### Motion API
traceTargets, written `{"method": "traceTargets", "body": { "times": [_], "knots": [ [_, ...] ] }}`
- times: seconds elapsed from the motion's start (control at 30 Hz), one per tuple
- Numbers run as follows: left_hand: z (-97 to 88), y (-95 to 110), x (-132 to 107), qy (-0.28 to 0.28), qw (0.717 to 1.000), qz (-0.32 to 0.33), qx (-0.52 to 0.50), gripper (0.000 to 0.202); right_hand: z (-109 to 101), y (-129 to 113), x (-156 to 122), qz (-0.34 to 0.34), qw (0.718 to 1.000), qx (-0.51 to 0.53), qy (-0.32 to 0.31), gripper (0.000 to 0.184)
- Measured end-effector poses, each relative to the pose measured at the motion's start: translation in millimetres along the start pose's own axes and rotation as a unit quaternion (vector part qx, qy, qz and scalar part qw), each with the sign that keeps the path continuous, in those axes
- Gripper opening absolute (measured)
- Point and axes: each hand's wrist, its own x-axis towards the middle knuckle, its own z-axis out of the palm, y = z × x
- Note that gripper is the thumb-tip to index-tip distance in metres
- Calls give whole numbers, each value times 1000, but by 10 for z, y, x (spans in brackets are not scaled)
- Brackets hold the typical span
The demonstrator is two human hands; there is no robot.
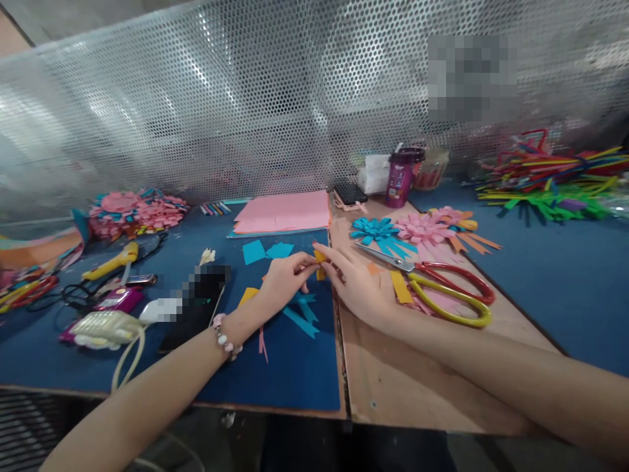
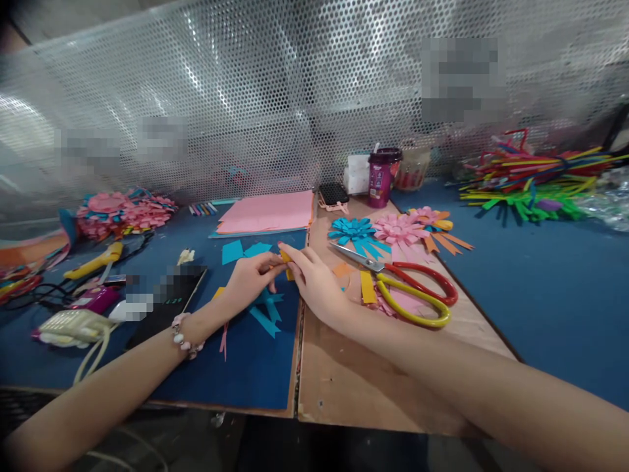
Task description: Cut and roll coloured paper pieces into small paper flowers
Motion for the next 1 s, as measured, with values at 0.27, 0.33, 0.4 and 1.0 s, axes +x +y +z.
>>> {"method": "traceTargets", "body": {
  "times": [0.27, 0.33, 0.4, 1.0],
  "knots": [
    [33, -73, -12, 5, 999, 0, -34, 19, -28, -44, -9, 10, 1000, -11, -16, 45],
    [35, -68, -12, 12, 999, 3, -37, 21, -25, -43, -9, 8, 1000, -10, -12, 43],
    [33, -49, -13, 16, 999, 7, -29, 24, -16, -31, -8, -2, 1000, -14, -11, 40],
    [6, 47, -34, 21, 999, 49, 0, 22, -13, -1, -3, 43, 998, 45, -4, 42]
  ]
}}
